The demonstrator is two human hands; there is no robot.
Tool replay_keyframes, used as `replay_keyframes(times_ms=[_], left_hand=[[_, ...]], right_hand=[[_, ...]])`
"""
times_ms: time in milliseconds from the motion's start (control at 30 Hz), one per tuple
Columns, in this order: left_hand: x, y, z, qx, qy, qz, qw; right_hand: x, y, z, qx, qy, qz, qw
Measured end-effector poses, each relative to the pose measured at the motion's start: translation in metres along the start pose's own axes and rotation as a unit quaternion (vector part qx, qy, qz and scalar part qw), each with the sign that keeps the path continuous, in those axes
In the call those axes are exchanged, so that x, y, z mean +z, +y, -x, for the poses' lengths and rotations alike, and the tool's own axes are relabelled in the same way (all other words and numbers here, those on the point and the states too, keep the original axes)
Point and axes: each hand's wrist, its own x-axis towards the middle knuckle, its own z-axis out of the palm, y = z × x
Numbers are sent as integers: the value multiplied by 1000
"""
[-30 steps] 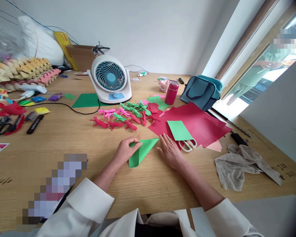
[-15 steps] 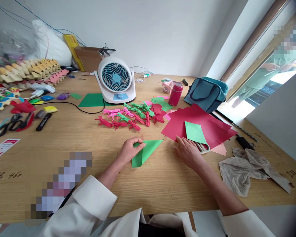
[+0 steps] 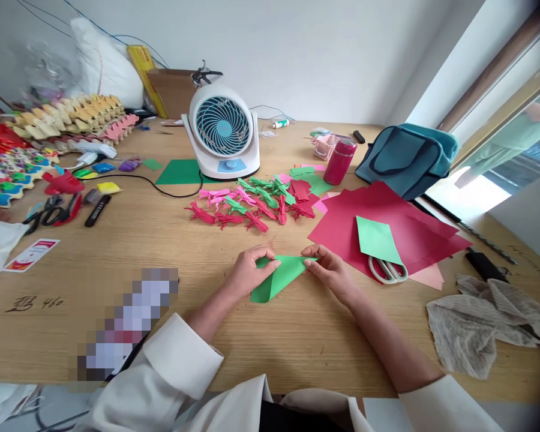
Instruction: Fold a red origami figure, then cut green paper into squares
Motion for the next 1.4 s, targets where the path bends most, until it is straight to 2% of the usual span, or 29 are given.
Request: replay_keyframes(times_ms=[333, 433, 500, 567, 633, 733, 867, 967, 1133, 1300, 1400], left_hand=[[2, -1, 2, -4, -26, -8, 1000], [2, -4, 1, -18, -21, -1, 1000], [2, -5, 0, -27, -11, 4, 1000], [2, -5, -1, -34, -5, 11, 999], [2, -5, -1, -40, -4, 17, 999], [2, -6, -1, -49, -2, 23, 999], [0, -6, -1, -71, -7, 28, 997], [-1, -6, -1, -83, -12, 37, 996], [-3, -10, -3, -93, -17, 48, 994], [-2, -13, -4, -99, -21, 46, 994], [-2, -13, -5, -95, -26, 42, 994]], right_hand=[[6, 19, 3, 4, -10, -6, 1000], [-5, 7, 1, -28, -7, 72, 997], [-21, -8, -11, -62, 15, 182, 981], [-41, -22, -37, -108, 54, 276, 953], [-60, -29, -75, -148, 75, 381, 910], [-75, -22, -142, -164, 7, 517, 840], [-76, 1, -216, -155, -25, 553, 818], [-74, 16, -243, -145, -60, 576, 803], [-89, 37, -243, -136, -111, 599, 782], [-125, 40, -231, -166, -153, 631, 742], [-146, 34, -226, -153, -152, 648, 730]])
